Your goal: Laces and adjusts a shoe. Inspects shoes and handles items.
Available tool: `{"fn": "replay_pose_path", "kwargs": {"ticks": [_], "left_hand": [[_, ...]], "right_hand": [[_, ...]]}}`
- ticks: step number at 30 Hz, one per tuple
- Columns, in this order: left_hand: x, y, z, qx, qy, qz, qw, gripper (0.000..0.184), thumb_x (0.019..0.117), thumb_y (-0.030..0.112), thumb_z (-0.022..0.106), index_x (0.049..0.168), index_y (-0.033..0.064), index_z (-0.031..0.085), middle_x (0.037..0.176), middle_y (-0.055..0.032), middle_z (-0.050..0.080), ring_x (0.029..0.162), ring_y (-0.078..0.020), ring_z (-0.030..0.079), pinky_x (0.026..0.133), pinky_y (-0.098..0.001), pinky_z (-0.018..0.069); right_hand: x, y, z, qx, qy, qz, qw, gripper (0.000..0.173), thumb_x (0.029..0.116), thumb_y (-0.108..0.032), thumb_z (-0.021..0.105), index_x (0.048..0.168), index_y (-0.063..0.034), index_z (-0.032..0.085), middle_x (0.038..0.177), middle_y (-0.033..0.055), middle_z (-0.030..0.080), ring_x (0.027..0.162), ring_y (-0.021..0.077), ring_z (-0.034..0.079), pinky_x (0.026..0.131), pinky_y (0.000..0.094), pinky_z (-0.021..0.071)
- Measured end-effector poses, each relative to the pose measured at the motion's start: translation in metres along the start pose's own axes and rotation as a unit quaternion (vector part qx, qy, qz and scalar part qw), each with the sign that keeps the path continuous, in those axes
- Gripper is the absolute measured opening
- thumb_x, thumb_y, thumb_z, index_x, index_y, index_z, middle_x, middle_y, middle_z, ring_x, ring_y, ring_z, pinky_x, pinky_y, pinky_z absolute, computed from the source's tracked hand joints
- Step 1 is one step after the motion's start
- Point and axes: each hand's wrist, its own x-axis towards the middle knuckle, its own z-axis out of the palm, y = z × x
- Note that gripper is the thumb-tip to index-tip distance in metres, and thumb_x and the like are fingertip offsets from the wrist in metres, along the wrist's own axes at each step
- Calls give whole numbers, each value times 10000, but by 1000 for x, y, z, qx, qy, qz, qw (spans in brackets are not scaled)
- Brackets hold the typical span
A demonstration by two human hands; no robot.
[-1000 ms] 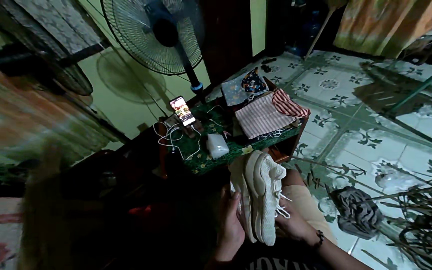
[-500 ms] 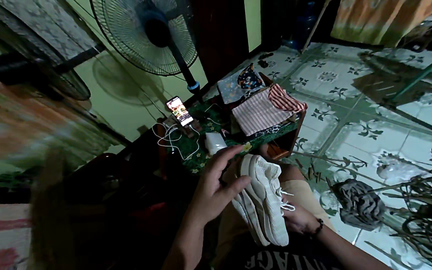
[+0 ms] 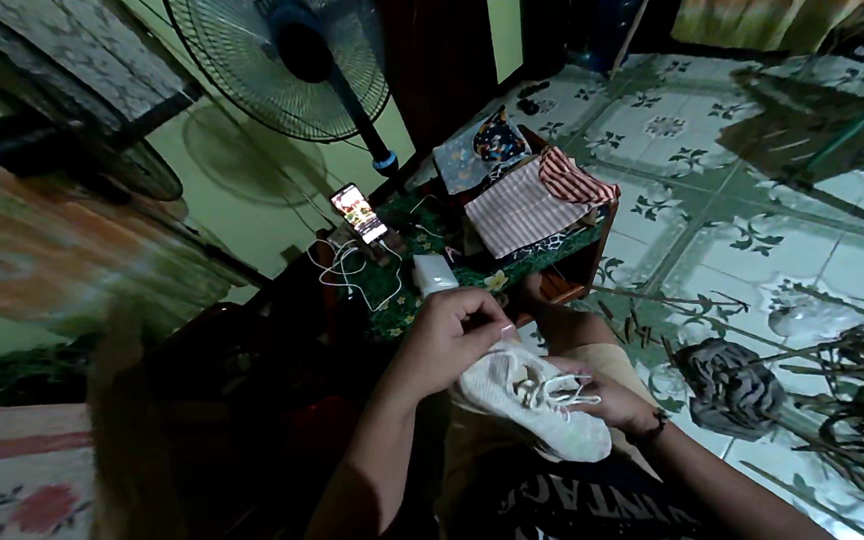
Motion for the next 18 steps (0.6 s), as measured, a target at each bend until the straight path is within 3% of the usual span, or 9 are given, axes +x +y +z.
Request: {"fn": "replay_pose_path", "kwargs": {"ticks": [3, 6, 8, 11, 15, 18], "left_hand": [[-2, 4, -2, -52, -19, 19, 998, 71, 949, 77, 693, 914, 16, 706, 855, -39, 738, 770, -117, 725, 729, -284, 635], [-5, 7, -14, -50, -101, 85, 990, 294, 985, 307, 662, 993, 22, 735, 1038, -38, 727, 979, -107, 687, 846, -285, 592], [-11, 7, -21, -48, -158, 82, 983, 458, 888, 431, 766, 1101, 27, 729, 1188, -58, 695, 1107, -127, 658, 917, -304, 588], [-18, 7, -24, 16, -172, 53, 983, 433, 814, 335, 854, 1136, 68, 739, 1272, -28, 666, 1170, -88, 630, 962, -268, 569], [-17, 3, -20, 48, -152, 27, 987, 148, 860, 175, 789, 957, 73, 741, 1167, -17, 692, 1064, -59, 656, 884, -230, 578], [-17, 1, -21, 28, -200, 35, 979, 290, 875, 225, 797, 1109, 61, 750, 1263, -40, 671, 1169, -83, 632, 974, -255, 561]], "right_hand": [[4, 4, -7, -7, -60, -1, 998, 442, 969, -262, 696, 1396, -168, 632, 1318, -89, 674, 1175, 18, 626, 1030, 250, 521], [3, 7, -5, -6, -59, 2, 998, 452, 960, -351, 699, 1384, -205, 639, 1296, -127, 679, 1160, -14, 624, 1021, 224, 518], [2, 6, -7, 3, -41, 4, 999, 435, 949, -339, 713, 1364, -222, 654, 1274, -137, 687, 1146, -20, 628, 1014, 223, 521], [1, 0, -9, 6, -3, 9, 1000, 395, 929, -307, 732, 1318, -257, 678, 1232, -166, 696, 1113, -36, 633, 986, 210, 530], [1, 0, -11, 4, -37, 3, 999, 414, 935, -291, 729, 1342, -248, 667, 1248, -170, 689, 1115, -40, 633, 979, 202, 534], [3, 2, -14, -1, -71, -6, 997, 449, 946, -349, 717, 1372, -226, 646, 1272, -147, 682, 1145, -24, 623, 1008, 221, 522]]}}
